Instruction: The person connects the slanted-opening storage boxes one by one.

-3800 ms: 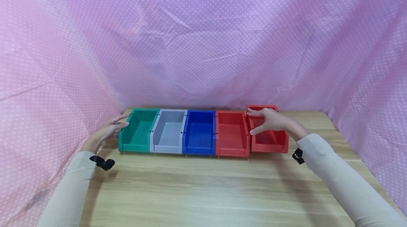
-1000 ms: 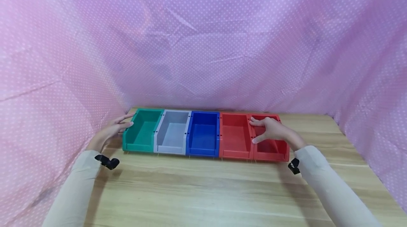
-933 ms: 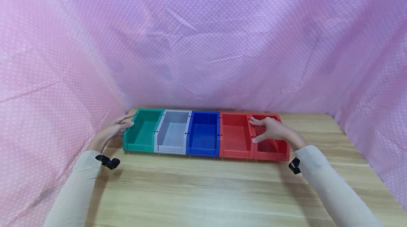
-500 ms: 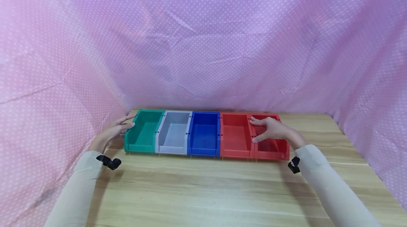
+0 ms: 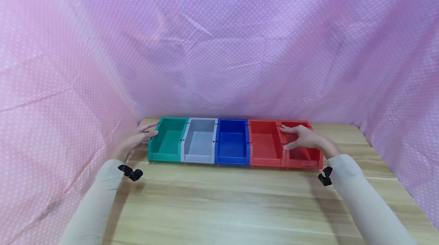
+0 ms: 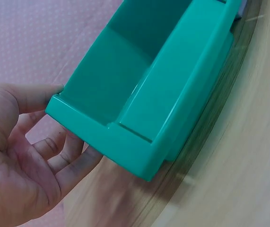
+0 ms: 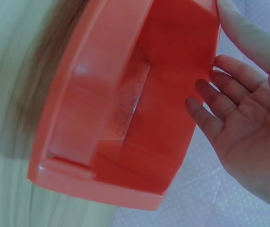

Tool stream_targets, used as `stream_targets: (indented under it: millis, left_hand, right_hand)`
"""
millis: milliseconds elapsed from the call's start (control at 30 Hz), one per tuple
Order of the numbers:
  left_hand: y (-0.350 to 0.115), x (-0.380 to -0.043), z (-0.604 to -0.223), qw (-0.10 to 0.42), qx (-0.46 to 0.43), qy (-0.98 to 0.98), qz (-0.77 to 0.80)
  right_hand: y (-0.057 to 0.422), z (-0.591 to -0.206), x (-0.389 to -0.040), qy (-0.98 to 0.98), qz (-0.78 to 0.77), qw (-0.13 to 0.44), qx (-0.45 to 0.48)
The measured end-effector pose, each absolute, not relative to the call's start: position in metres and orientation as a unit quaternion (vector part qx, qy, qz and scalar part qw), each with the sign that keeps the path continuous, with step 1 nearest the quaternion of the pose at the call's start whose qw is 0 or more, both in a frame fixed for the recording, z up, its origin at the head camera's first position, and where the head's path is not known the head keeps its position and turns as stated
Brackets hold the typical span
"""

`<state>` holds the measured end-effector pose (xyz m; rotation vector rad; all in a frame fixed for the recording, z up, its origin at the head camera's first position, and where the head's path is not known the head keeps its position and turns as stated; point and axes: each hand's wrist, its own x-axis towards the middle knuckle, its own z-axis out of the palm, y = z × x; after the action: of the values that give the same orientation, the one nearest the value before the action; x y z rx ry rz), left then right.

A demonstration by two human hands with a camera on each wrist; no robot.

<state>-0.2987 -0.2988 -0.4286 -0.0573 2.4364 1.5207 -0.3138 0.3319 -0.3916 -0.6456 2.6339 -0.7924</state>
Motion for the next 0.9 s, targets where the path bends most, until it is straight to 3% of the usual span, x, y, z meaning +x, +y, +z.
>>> stream_targets:
  millis: [900]
  left_hand:
    - [-0.278, -0.304, -0.430, 0.130, -0.035, 0.814, 0.565]
  right_hand:
    - [0.351, -0.395, -0.319, 0.922, -0.282, 0.147, -0.220]
